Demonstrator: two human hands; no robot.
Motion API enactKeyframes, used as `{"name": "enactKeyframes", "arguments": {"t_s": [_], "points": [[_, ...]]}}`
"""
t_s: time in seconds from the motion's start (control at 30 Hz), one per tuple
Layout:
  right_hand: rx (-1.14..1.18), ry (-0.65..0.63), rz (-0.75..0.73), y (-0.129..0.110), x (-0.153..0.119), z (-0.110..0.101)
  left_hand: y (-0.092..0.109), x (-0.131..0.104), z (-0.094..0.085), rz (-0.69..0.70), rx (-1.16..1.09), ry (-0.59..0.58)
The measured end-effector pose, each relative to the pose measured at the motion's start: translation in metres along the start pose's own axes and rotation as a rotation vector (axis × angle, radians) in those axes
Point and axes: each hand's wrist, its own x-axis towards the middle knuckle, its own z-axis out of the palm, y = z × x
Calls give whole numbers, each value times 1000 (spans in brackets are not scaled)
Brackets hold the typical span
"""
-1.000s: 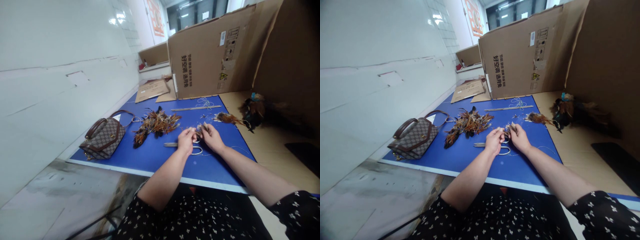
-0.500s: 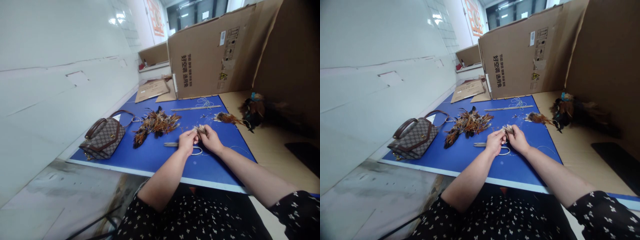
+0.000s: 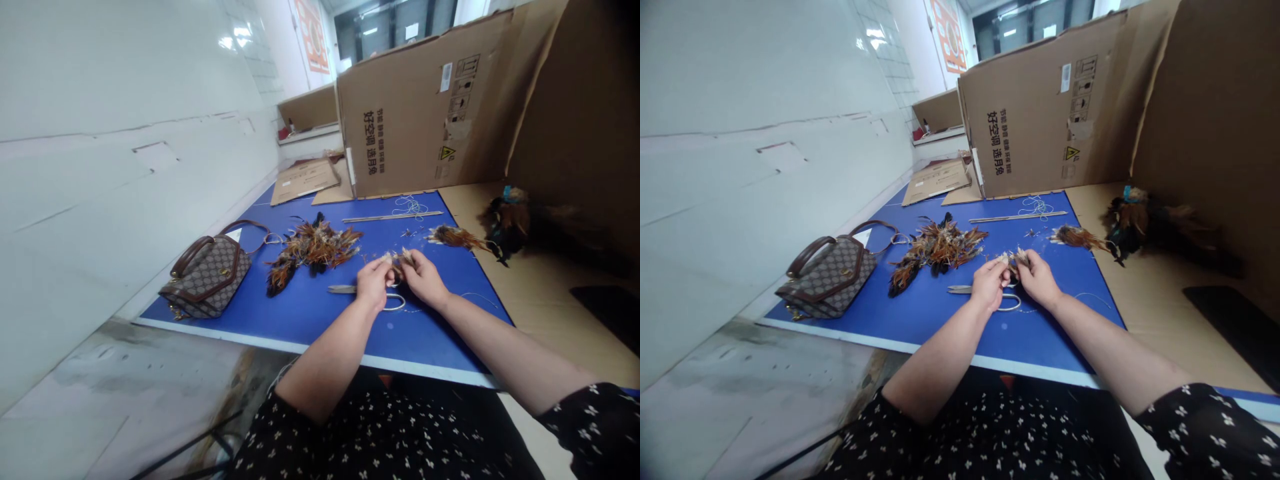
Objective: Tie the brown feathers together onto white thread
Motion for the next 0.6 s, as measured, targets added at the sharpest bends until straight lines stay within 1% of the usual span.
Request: {"name": "enactKeyframes", "arguments": {"t_s": [0.23,0.37,0.47,0.6], "points": [[8,78,30,-11,1,-1,-1,2,-1,-4,-9,22],[-9,138,38,-14,1,-2,2,2,0,-5,-28,64],[-30,111,24,-14,0,-3,3,2,1,-4,-28,67],[-120,25,-23,-14,-2,-2,3,0,1,1,-11,19]]}}
